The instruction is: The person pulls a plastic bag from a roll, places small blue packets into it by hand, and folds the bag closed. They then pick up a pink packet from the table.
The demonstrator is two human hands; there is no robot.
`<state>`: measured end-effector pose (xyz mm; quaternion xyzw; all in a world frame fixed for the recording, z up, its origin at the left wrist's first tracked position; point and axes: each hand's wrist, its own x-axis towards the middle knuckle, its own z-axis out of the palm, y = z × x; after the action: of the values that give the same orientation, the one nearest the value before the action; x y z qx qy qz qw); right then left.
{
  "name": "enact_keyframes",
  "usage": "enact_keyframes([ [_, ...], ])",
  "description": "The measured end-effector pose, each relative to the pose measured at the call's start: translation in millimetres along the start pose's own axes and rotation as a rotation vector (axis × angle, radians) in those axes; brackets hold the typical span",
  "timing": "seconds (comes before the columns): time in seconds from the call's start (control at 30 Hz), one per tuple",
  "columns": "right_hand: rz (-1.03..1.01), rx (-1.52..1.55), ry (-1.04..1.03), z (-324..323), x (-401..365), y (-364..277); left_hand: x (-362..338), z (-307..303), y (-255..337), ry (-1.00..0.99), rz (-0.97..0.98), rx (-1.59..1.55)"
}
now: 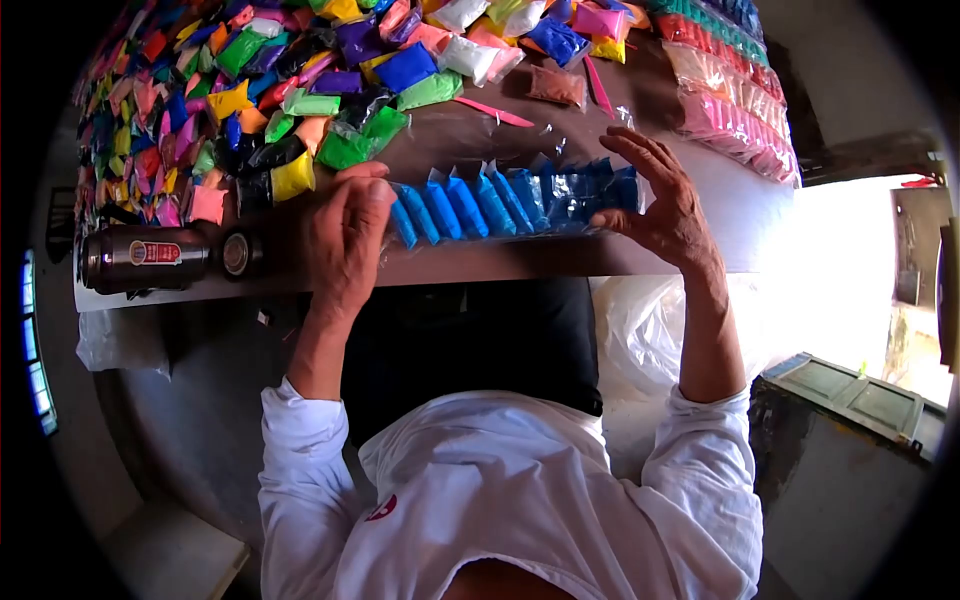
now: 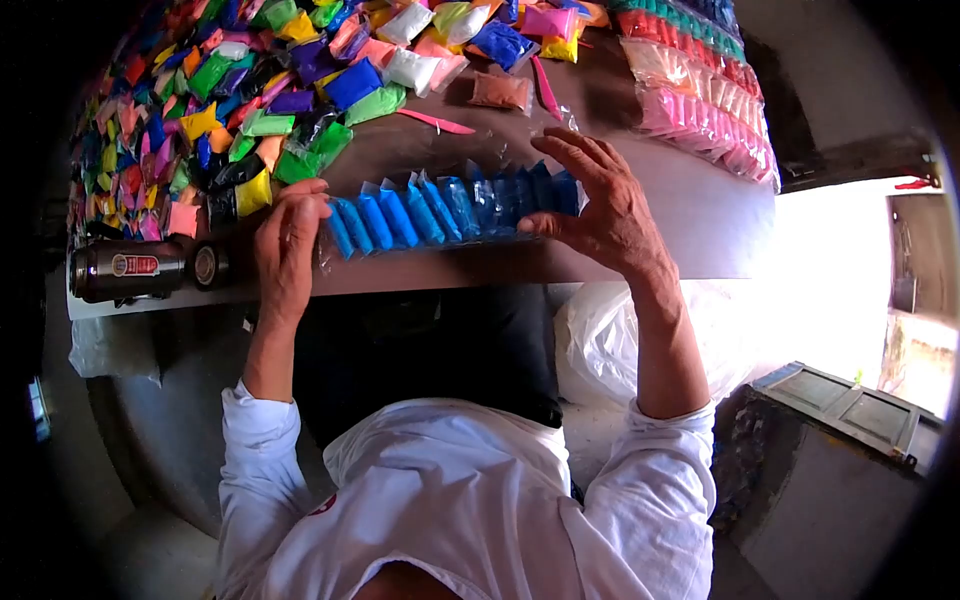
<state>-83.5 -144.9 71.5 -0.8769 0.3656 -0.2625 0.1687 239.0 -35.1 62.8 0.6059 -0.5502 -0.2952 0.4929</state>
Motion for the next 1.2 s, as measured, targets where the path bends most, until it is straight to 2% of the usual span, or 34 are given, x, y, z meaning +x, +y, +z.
enact_keyframes([
  [0.07,0.028,0.099,-0.05,0.0,2.4,0.3,-1.9,2.8,-1.4,-0.02,0.028,0.023],
  [0.13,0.052,0.197,-0.095,1.0,5.3,1.4,0.7,2.6,-4.4,-0.041,0.254,0.19],
  [0.23,0.099,0.23,-0.059,4.0,5.9,2.6,1.8,1.4,-3.6,-0.044,0.284,0.266],
  [0.43,0.126,0.25,-0.137,9.9,8.4,12.3,6.5,2.1,0.4,0.024,0.117,0.16],
  [0.53,0.156,0.268,-0.173,6.2,12.1,8.2,14.2,3.2,4.2,0.013,0.216,0.222],
  [0.6,0.023,0.158,-0.069,0.6,18.0,-2.7,17.4,5.6,7.0,-0.023,0.172,0.236],
  [0.73,-0.104,0.077,-0.042,4.7,35.6,-24.1,17.8,13.3,1.5,-0.133,0.077,0.179],
  [0.83,-0.127,0.122,-0.121,19.8,45.1,-32.5,15.9,17.1,-0.4,-0.186,0.124,0.202],
  [0.9,-0.091,0.092,-0.326,28.3,46.8,-35.7,13.4,16.8,-1.8,-0.195,0.057,0.196],
  [0.97,-0.108,0.104,-0.331,28.8,47.5,-35.5,11.6,17.3,-5.5,-0.154,0.109,0.223],
  [1.03,-0.047,0.093,-0.41,29.8,47.3,-30.9,10.1,16.4,-5.2,-0.163,0.026,0.225],
  [1.2,-0.117,0.059,-0.229,28.5,53.8,-55.0,9.0,19.0,-0.2,-0.163,0.017,0.274],
])
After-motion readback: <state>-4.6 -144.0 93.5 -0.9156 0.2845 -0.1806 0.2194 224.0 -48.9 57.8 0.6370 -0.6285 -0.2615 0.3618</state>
